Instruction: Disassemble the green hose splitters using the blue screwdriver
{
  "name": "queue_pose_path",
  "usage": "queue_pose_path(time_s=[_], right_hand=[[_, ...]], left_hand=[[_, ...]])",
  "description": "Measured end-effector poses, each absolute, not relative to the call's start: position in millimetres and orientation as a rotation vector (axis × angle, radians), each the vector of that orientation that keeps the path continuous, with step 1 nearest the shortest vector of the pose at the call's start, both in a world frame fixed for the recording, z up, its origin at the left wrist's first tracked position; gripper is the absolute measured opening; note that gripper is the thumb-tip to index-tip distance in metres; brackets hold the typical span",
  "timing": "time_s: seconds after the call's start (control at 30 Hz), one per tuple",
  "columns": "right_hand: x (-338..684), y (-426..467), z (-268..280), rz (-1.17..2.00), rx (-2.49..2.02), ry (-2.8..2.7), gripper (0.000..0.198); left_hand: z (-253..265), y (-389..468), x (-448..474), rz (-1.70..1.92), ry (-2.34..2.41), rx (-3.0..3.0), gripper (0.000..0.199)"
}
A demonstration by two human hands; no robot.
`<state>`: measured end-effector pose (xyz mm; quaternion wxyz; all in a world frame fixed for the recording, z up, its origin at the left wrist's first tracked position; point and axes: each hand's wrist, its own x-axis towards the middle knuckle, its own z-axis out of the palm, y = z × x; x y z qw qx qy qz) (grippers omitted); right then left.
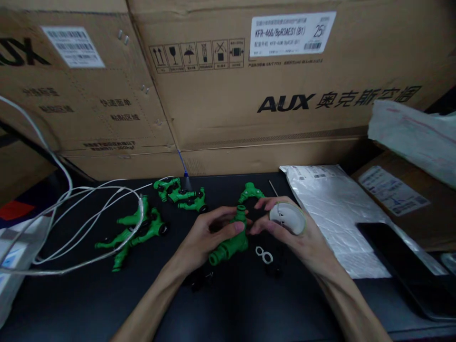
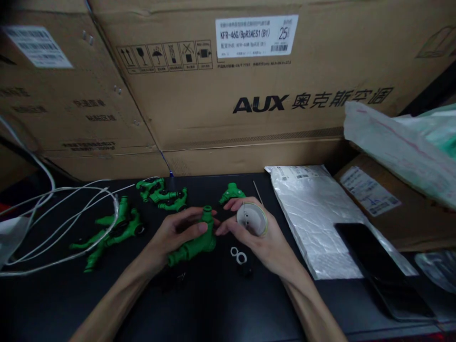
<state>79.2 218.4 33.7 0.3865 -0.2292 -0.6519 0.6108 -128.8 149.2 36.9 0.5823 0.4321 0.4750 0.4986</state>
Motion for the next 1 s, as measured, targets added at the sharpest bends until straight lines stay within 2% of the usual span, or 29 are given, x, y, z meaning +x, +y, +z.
queue_pose_path(time_s=[0.07,0.17,0.4,0.57,0.83,1.0], right_hand=[[79,218,31,1.720,-0.565,-1.568,0.013],[79,219,31,1.851,-0.606,-1.523,0.020],[80,223,42,1.691,-0.831,-1.621,0.029],[79,226,45,1.687,-0.775,-1.630,0.017],[64,229,62,1.744,-0.734,-1.780,0.018],[62,229,55,1.628,-0.783,-1.834,0.011]], left_hand=[[38,147,-131,1.167,1.001,0.876,0.036],[40,145,-132,1.120,0.928,0.748,0.036],[34,148,-128,1.059,0.922,0.617,0.029],[36,149,-128,1.082,0.966,0.597,0.027],[32,149,-127,1.170,1.062,0.740,0.037],[31,148,-126,1.154,1.076,0.710,0.040]])
